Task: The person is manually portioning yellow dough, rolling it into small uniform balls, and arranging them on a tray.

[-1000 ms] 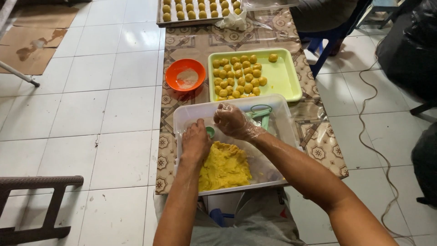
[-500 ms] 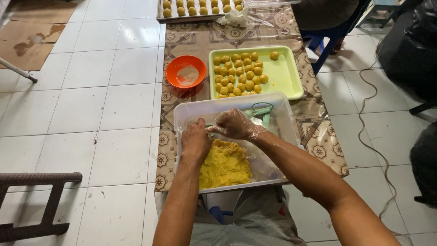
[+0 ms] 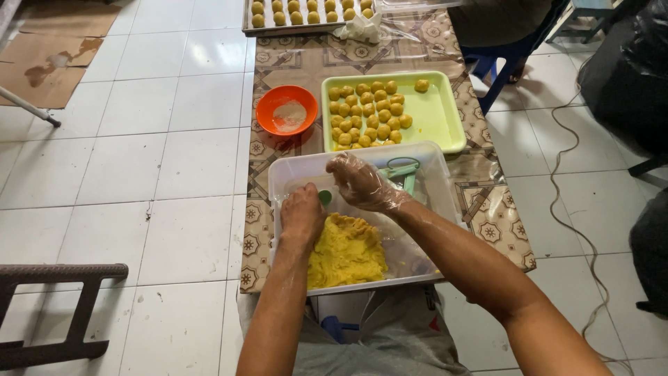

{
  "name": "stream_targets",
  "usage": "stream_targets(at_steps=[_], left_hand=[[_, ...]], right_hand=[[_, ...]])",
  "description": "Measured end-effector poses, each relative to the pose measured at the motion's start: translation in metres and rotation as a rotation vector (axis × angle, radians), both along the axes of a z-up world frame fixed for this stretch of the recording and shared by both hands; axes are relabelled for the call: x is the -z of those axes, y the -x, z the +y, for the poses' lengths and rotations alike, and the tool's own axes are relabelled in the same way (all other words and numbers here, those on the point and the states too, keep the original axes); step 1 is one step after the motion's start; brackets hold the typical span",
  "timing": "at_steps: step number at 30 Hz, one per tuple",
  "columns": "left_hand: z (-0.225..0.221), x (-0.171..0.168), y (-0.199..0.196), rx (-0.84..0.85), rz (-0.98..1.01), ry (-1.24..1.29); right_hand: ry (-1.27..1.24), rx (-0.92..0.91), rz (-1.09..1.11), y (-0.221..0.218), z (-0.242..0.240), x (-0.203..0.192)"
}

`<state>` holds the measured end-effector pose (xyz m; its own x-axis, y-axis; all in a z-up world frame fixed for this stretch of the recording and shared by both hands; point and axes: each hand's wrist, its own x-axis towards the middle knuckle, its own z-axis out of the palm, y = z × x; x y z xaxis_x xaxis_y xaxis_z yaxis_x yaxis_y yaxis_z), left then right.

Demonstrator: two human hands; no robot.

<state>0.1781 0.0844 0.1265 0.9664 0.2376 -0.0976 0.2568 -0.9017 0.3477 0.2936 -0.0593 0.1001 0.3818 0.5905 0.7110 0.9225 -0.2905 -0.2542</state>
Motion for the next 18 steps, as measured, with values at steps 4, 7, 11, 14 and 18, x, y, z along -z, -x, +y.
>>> stream_targets(at_steps=[4, 7, 11, 14, 18], left_hand=[[-0.003, -0.01, 0.004, -0.009, -0.005, 0.011], [-0.003, -0.018, 0.005, -0.006, 0.017, 0.047], [-0.003, -0.016, 0.003, -0.008, 0.023, 0.061], [-0.005, -0.021, 0.007, -0.019, 0.03, 0.072], [-0.004, -0.023, 0.008, -0.016, 0.042, 0.104]], right_hand=[[-0.003, -0.181, 0.248, 0.005, -0.01, -0.003], [0.094, -0.11, 0.363, 0.009, -0.013, -0.009], [0.212, -0.017, 0.367, 0.002, -0.01, -0.004], [0.203, -0.023, 0.439, 0.007, -0.009, -0.012], [0.246, -0.045, 0.436, 0.016, -0.014, -0.032]])
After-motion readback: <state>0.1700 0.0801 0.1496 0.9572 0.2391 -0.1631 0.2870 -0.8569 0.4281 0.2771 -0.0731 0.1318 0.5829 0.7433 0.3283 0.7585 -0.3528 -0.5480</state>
